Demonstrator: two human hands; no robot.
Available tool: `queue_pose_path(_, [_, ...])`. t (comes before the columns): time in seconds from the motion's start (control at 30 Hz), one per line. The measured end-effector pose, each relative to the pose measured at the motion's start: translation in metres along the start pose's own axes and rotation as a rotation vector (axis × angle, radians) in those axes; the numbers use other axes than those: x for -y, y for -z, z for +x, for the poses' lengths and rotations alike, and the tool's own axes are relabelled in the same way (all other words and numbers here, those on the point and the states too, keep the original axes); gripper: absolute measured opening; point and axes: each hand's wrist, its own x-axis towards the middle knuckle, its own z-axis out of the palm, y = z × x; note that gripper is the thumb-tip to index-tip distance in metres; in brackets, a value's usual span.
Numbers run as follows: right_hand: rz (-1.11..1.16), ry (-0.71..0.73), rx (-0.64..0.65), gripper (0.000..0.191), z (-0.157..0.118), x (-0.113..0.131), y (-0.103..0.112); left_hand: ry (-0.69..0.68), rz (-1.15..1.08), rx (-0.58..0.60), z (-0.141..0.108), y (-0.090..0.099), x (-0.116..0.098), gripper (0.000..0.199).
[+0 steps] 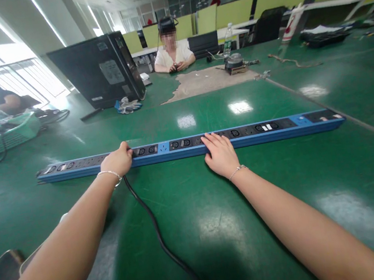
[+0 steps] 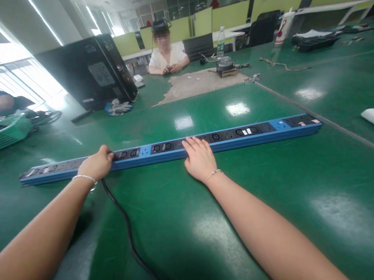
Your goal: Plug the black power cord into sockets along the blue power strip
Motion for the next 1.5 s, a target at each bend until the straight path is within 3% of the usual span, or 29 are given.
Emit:
queue_pose_path(0.3, [-0.018,-0.046,-0.020,0.041,-0.001,-0.002,0.002,0.072,-0.176,-0.058,-0.007,-0.001,0.000,0.039])
queue_pose_path(0.4, [-0.014,-0.057,-0.028,0.040,0.000,-0.002,0.002,0.166,-0.261,-0.209,-0.013,0.016,0.002,0.042])
queue_pose_path(0.5, [-0.003,-0.056,-0.039,0.040,0.000,-0.001,0.001,0.114,-0.346,-0.363,-0.018,0.042,0.001,0.040])
queue_pose_path(0.6, [0.005,-0.058,-0.041,0.041,0.000,-0.001,0.001,-0.016,-0.431,-0.238,-0.023,0.060,-0.014,0.035])
queue_pose_path(0.67, [0.007,-0.056,-0.039,0.041,0.000,-0.002,0.001,-0.070,-0.457,-0.127,-0.026,0.063,-0.032,0.035])
queue_pose_path(0.87, [0.006,-0.047,-0.036,0.043,0.000,-0.002,0.002,-0.180,-0.420,0.014,-0.018,0.044,-0.077,0.030])
queue_pose_path(1.17, [0.020,-0.050,-0.045,0.043,-0.001,-0.002,0.002,-0.159,-0.337,0.076,0.001,0.025,-0.085,0.028])
queue_pose_path(1.5, [0.032,-0.058,-0.023,0.044,-0.001,-0.002,0.002,-0.207,-0.207,0.015,0.008,0.018,-0.093,0.028])
